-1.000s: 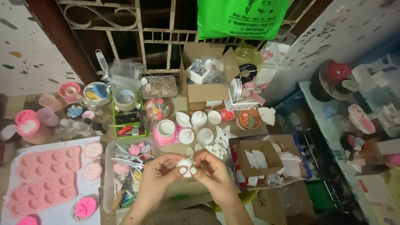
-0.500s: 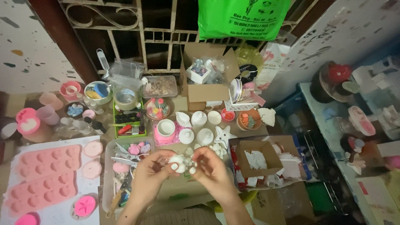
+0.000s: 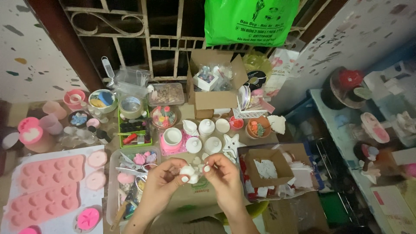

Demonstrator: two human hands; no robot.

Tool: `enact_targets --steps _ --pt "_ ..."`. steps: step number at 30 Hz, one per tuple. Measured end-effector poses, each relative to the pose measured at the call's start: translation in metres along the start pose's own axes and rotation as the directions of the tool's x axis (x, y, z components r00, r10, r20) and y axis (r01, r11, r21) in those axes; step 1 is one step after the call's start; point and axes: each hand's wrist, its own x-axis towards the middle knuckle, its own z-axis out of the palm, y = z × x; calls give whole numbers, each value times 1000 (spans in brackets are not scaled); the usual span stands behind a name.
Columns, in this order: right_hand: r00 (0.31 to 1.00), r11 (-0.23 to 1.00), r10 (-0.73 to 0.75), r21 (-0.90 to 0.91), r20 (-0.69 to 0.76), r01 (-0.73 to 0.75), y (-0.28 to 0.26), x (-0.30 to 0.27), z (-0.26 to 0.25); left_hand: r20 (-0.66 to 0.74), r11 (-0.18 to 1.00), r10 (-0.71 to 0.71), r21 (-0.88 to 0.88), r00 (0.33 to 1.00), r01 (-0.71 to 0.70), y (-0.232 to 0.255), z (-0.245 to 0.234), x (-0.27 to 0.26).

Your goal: The recorder is assembling and packaging small heart-shaped scented wax melts into a plastic sleeve.

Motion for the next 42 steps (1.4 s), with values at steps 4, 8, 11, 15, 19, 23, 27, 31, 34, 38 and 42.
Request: enact_targets --steps 4,8,11,15,19,23,27,31,34,38,42 --pt "999 998 -3 70 -54 6 23 15 -3 -12 994 -9 107 1000 11 -6 3 8" --pt "989 967 139 221 -46 -126 34 22 4 -13 989 -9 150 1000 11 -13 8 17" --pt "962 881 274 397 16 -258 27 21 9 -11 995 16 95 1000 -15 -6 15 18" --pt "948 830 270 459 168 -318 39 11 1 26 988 116 94 993 -118 -2 15 15" --pt "842 653 498 550 206 -521 32 8 5 82 992 76 95 994 -84 34 25 11" --pt "682 311 611 671 402 -674 76 2 -15 202 903 59 407 978 -138 61 28 9" --pt "667 -168 456 793 590 -586 127 -11 -29 336 812 133 503 932 -297 56 24 10" --pt "680 -70 518 818 519 -571 109 -16 -19 353 810 182 476 918 -343 41 20 12" --pt "877 791 477 461 -53 -402 39 -21 1 290 866 98 446 952 -225 48 23 12" --pt "999 977 22 211 27 -28 28 -25 -24 223 817 -67 572 973 -75 77 36 11" --pt "983 991 -78 -94 167 95 22 -21 -29 266 731 -155 679 951 -71 93 45 12"
